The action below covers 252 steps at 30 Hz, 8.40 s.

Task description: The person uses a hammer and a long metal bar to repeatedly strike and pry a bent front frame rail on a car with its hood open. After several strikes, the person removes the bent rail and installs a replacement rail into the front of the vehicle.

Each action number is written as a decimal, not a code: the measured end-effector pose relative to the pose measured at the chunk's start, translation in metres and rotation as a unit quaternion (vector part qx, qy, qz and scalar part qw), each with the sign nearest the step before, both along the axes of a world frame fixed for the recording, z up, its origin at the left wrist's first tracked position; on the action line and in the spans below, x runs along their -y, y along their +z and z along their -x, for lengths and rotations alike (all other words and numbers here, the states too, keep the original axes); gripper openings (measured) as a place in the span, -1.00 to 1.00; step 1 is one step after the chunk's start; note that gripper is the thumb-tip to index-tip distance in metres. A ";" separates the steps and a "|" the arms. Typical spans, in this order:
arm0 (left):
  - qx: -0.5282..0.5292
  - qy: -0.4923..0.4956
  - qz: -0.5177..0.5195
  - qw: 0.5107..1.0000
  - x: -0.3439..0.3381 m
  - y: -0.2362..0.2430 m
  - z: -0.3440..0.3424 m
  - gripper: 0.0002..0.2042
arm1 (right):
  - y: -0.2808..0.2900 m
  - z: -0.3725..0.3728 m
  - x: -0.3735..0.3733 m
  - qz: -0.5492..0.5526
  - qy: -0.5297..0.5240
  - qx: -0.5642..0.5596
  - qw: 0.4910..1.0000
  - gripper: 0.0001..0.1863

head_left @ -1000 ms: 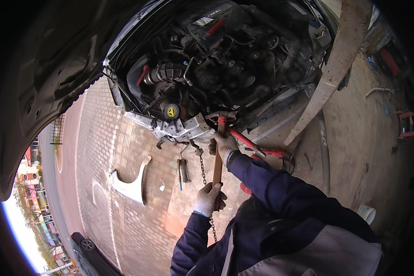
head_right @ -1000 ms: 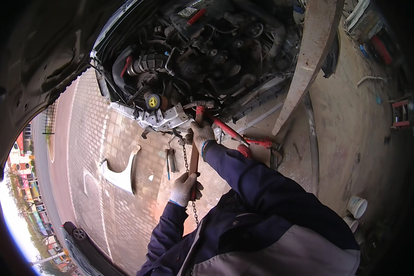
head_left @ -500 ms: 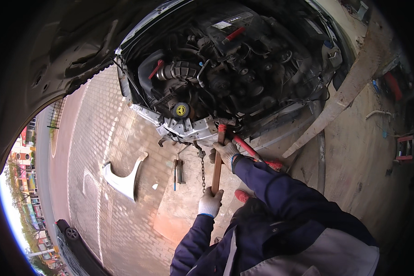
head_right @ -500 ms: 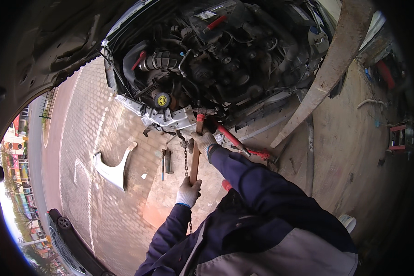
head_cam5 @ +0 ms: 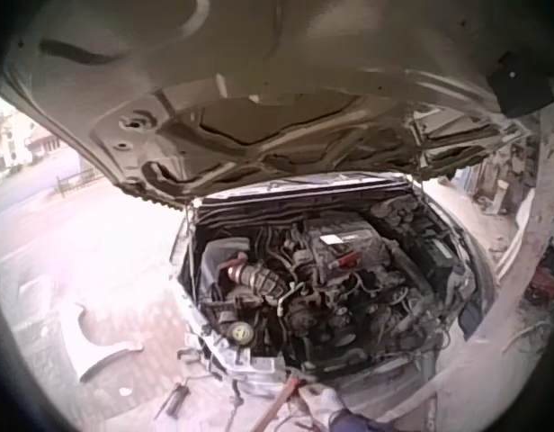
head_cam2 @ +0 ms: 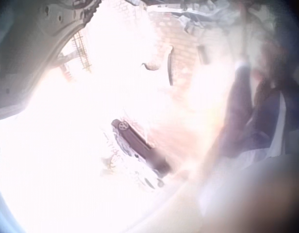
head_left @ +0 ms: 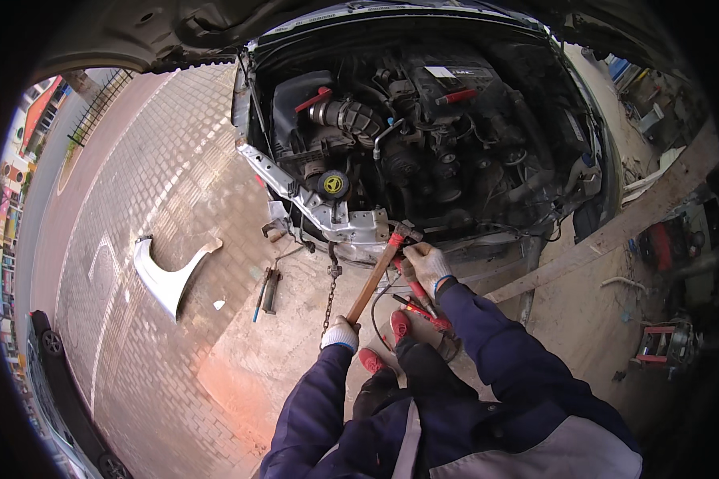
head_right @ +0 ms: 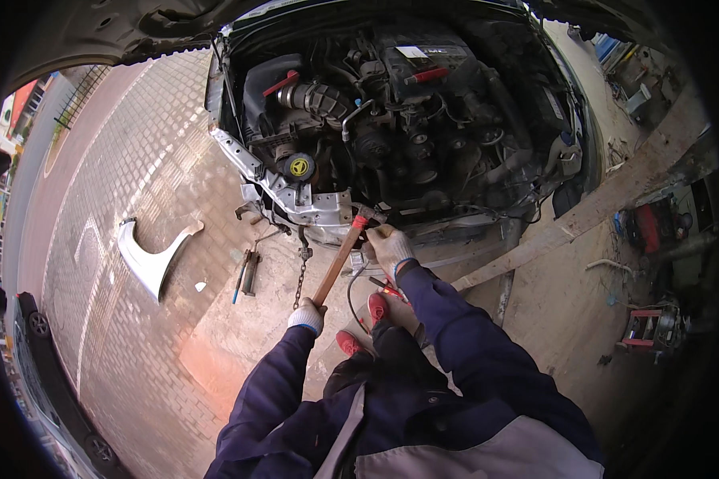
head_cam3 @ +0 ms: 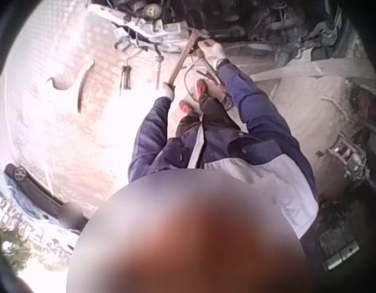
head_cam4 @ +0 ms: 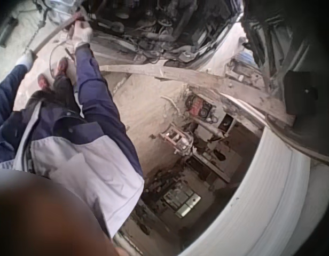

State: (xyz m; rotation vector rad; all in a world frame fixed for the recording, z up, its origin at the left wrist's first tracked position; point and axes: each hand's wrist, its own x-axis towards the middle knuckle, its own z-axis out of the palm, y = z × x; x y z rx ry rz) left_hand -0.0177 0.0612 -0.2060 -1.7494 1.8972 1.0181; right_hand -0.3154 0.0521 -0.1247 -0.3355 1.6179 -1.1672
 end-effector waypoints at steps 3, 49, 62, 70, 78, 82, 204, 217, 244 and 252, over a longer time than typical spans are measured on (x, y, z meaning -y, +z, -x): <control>0.000 0.038 -0.022 0.999 0.008 -0.009 0.007 -0.53 | 0.010 0.034 0.020 0.064 -0.020 -0.271 0.960 -0.67; -0.100 0.000 -0.024 0.995 -0.045 0.083 -0.022 -0.54 | 0.014 0.054 0.032 -0.104 0.296 -0.133 0.940 -0.64; -0.156 -0.029 -0.072 0.985 -0.065 0.148 -0.017 -0.37 | 0.015 0.069 0.045 -0.059 0.349 -0.135 0.926 -0.63; -0.120 0.027 -0.009 0.992 -0.080 0.040 0.015 -0.59 | 0.005 0.056 0.049 0.001 0.393 -0.353 0.849 -0.50; -0.102 0.025 -0.027 0.994 -0.052 -0.006 0.061 -0.49 | 0.019 0.048 0.050 -0.002 0.412 -0.429 0.804 -0.51; -0.099 0.017 0.024 0.995 -0.045 0.002 0.064 -0.44 | 0.020 0.053 0.052 0.012 0.424 -0.420 0.802 -0.53; -0.055 -0.144 0.520 0.840 -0.002 0.320 0.024 -0.63 | -0.018 0.047 0.033 0.052 0.180 -0.364 0.912 -0.52; -0.125 -0.088 0.544 0.825 -0.049 0.222 -0.034 -0.52 | -0.010 0.038 0.021 0.094 0.194 -0.469 0.857 -0.62; -0.258 -0.013 0.489 0.833 -0.073 0.104 -0.073 -0.49 | -0.011 0.016 0.012 0.051 0.183 -0.536 0.823 -0.61; -0.145 -0.098 0.494 0.851 0.029 0.309 -0.009 -0.79 | -0.027 0.054 0.039 0.069 0.332 -0.628 0.700 -0.74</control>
